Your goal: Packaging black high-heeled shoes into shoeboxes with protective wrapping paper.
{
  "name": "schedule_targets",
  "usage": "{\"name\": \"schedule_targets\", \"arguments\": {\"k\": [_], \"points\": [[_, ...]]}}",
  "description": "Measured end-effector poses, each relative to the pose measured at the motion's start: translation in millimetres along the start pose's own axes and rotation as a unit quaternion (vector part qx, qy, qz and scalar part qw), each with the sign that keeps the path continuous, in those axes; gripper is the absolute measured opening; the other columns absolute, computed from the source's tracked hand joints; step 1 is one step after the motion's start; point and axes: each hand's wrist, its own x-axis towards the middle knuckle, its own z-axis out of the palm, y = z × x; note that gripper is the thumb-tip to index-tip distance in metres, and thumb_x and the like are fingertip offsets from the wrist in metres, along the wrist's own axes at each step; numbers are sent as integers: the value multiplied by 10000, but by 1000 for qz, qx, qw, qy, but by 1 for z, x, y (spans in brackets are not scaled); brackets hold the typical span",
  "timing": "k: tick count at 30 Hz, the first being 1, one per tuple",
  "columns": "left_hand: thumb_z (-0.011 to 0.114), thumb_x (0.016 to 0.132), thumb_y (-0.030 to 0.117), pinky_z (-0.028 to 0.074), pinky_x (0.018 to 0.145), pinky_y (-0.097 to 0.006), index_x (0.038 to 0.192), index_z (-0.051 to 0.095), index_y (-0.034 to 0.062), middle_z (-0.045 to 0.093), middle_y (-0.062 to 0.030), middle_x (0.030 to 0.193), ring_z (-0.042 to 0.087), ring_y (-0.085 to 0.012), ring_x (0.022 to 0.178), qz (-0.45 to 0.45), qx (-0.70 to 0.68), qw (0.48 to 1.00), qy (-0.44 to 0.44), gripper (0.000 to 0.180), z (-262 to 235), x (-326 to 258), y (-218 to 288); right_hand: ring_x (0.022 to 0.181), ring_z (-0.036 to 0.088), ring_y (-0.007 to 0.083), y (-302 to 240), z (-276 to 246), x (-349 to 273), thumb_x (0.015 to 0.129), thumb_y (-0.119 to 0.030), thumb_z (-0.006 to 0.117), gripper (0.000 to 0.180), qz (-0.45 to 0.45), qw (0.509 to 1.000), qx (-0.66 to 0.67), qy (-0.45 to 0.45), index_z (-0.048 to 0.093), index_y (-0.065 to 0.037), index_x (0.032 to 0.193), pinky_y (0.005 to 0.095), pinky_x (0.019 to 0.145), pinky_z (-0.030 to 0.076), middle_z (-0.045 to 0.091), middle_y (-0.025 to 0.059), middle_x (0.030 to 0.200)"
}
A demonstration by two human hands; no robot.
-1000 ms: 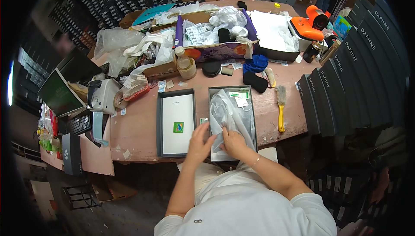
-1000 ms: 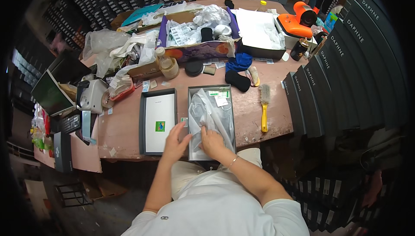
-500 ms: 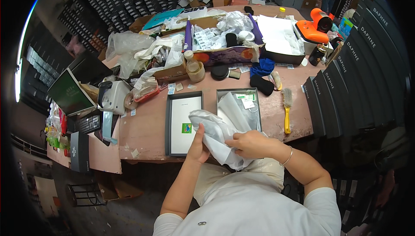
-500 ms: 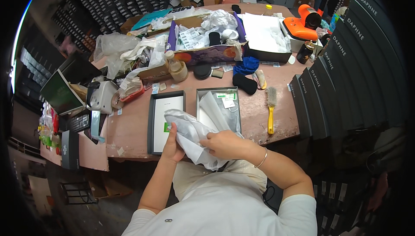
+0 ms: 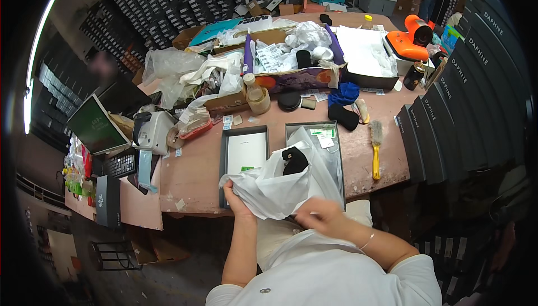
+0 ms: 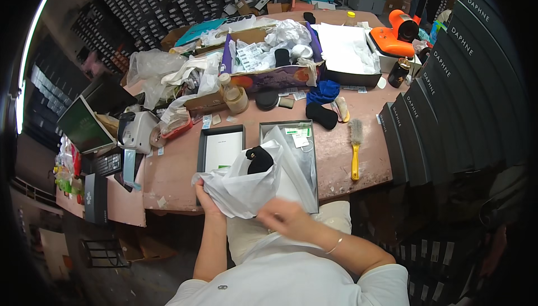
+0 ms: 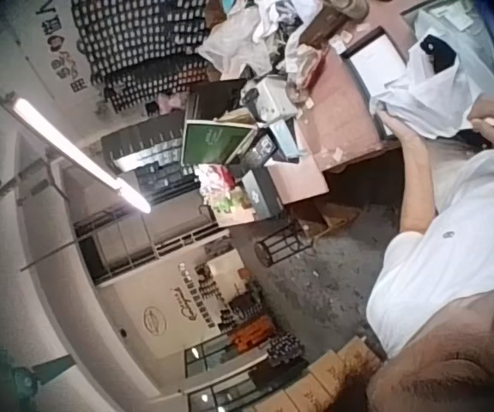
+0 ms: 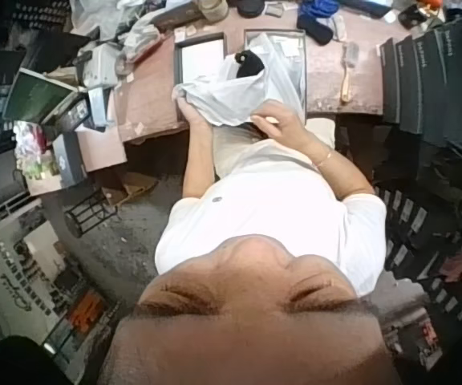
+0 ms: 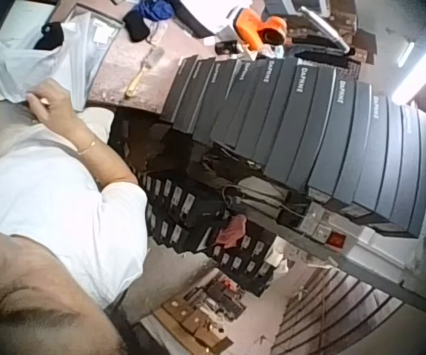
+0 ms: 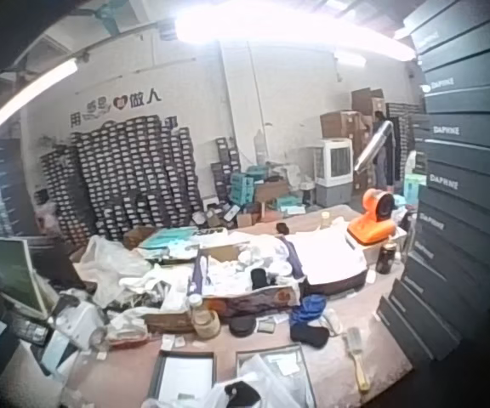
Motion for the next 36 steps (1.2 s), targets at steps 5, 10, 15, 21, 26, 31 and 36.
{"name": "schedule_targets", "arguments": {"k": [5,10,15,21,26,31,36], "points": [[486,883,404,424,1014,-421,1264,509,7,566,-128,1251,544,-296,1148,-75,-10,987,-140,550,25,-31,7,1022,550,169,16,-55,54,772,-287,797,688,59,990,116,-59,467,14,1296,304,906,449,586,111,1166],[682,864,129,357,1055,-362,1396,389,29,479,-50,1343,453,-186,1235,-40,379,887,-259,616,-9,-59,14,957,523,122,53,-45,34,755,-250,760,600,138,921,362,50,491,-10,1235,274,878,440,562,28,1048],[602,878,93,507,881,-362,1208,555,-1,618,-89,1133,598,-212,1058,22,260,947,-187,346,-21,-3,64,979,566,126,44,-55,6,715,-233,770,615,96,905,390,144,489,-6,1213,292,867,476,588,49,1059],[550,934,222,514,875,-332,1158,562,13,623,-91,1080,619,-177,987,429,370,797,-212,307,71,36,71,906,583,141,-2,-78,2,602,-88,825,622,28,991,-91,92,556,-45,1162,268,837,466,621,67,988],[650,831,150,477,932,-377,1037,540,29,584,-142,1107,571,-263,1066,613,247,735,-154,263,96,20,108,850,582,127,6,-100,-25,601,-38,814,619,59,984,2,169,553,-57,1161,252,784,480,615,43,940],[592,773,30,386,1016,-489,987,559,34,582,-156,1142,514,-347,1143,491,719,405,-280,217,58,34,66,844,555,114,24,-78,-19,658,-64,814,565,64,961,-88,253,536,-53,1150,242,767,470,584,27,933],[777,717,356,285,1101,-497,1413,355,-11,345,-236,1449,355,-348,1345,206,785,464,-355,892,14,10,31,885,532,113,28,-26,-5,702,-81,818,638,13,957,3,289,447,-63,1221,245,801,463,542,39,987]]}}
